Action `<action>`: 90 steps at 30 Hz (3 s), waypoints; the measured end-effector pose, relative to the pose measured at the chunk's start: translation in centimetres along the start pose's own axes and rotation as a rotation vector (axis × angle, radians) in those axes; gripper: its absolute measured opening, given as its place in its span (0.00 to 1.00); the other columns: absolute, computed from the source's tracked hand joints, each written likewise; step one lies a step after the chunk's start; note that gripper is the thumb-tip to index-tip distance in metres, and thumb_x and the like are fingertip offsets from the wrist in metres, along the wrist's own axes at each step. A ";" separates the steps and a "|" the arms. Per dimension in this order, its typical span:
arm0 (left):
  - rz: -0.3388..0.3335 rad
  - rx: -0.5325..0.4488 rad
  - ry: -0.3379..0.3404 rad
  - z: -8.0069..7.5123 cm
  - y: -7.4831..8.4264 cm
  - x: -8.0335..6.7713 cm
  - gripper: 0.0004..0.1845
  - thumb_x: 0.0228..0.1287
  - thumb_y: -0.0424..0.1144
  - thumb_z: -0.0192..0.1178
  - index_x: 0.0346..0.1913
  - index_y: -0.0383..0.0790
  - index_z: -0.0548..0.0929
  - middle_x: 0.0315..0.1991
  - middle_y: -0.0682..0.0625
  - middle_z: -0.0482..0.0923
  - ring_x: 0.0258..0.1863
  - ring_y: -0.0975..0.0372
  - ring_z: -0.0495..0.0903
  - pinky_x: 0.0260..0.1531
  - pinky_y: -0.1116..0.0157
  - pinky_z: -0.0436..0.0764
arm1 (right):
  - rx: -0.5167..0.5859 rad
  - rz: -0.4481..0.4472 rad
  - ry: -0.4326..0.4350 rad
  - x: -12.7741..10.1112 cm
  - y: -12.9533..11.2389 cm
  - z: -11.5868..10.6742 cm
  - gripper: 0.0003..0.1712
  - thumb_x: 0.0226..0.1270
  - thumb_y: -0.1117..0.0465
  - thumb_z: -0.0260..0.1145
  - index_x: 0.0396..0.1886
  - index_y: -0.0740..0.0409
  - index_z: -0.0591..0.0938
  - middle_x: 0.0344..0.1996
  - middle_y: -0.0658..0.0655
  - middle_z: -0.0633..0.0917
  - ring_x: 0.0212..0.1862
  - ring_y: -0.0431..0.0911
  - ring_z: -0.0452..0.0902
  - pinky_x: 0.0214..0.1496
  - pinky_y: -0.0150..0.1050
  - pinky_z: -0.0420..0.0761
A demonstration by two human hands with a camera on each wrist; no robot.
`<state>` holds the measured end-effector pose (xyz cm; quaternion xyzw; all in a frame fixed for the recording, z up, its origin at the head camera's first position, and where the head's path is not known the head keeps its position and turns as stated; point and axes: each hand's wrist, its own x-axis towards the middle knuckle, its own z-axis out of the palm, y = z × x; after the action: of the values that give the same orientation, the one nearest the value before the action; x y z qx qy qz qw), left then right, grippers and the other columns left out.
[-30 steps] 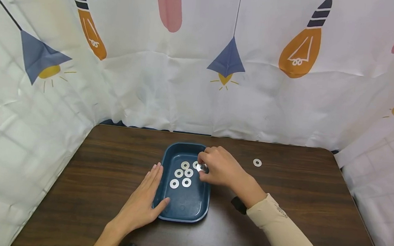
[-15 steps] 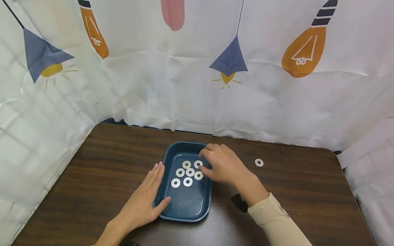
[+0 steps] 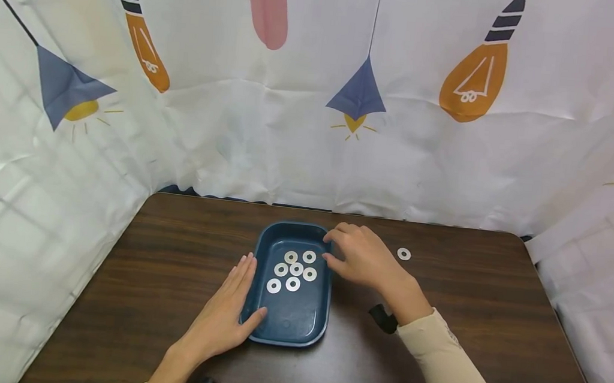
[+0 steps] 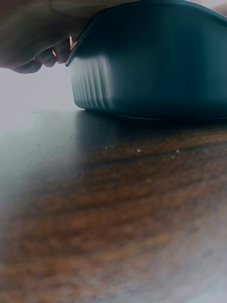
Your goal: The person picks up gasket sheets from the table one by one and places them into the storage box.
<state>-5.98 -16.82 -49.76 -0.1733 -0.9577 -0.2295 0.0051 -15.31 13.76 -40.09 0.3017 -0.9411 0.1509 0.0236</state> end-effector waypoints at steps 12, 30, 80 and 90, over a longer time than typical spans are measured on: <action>-0.006 0.014 0.018 0.1 -0.1 -0.1 0.54 0.70 0.57 0.64 0.87 0.39 0.47 0.89 0.47 0.41 0.89 0.54 0.44 0.85 0.48 0.58 | 0.053 0.058 0.046 -1.4 1.2 0.0 0.18 0.69 0.55 0.74 0.55 0.56 0.89 0.53 0.56 0.90 0.49 0.52 0.88 0.52 0.53 0.88; -0.006 0.014 0.009 0.2 -0.1 -0.1 0.53 0.71 0.58 0.63 0.87 0.39 0.47 0.89 0.46 0.43 0.89 0.57 0.42 0.86 0.51 0.54 | 0.099 0.176 0.078 -4.7 4.6 0.4 0.16 0.72 0.58 0.71 0.56 0.58 0.87 0.50 0.57 0.88 0.50 0.52 0.87 0.51 0.54 0.88; -0.049 0.001 -0.024 0.1 0.1 0.0 0.53 0.72 0.59 0.62 0.87 0.44 0.45 0.89 0.48 0.42 0.89 0.60 0.40 0.87 0.54 0.50 | -0.003 0.525 -0.020 -6.8 13.5 4.0 0.18 0.72 0.55 0.70 0.48 0.67 0.87 0.46 0.70 0.90 0.40 0.62 0.87 0.38 0.58 0.86; -0.047 -0.005 -0.042 0.0 0.1 0.1 0.52 0.73 0.59 0.61 0.87 0.43 0.45 0.89 0.48 0.41 0.89 0.60 0.38 0.87 0.51 0.53 | 0.000 0.558 -0.095 -6.6 13.5 3.2 0.18 0.70 0.51 0.69 0.44 0.63 0.89 0.43 0.65 0.92 0.41 0.59 0.87 0.49 0.64 0.81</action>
<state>-6.05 -16.74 -49.72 -0.1554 -0.9609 -0.2281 -0.0208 -17.57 26.93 -47.66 0.0377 -0.9878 0.1375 -0.0629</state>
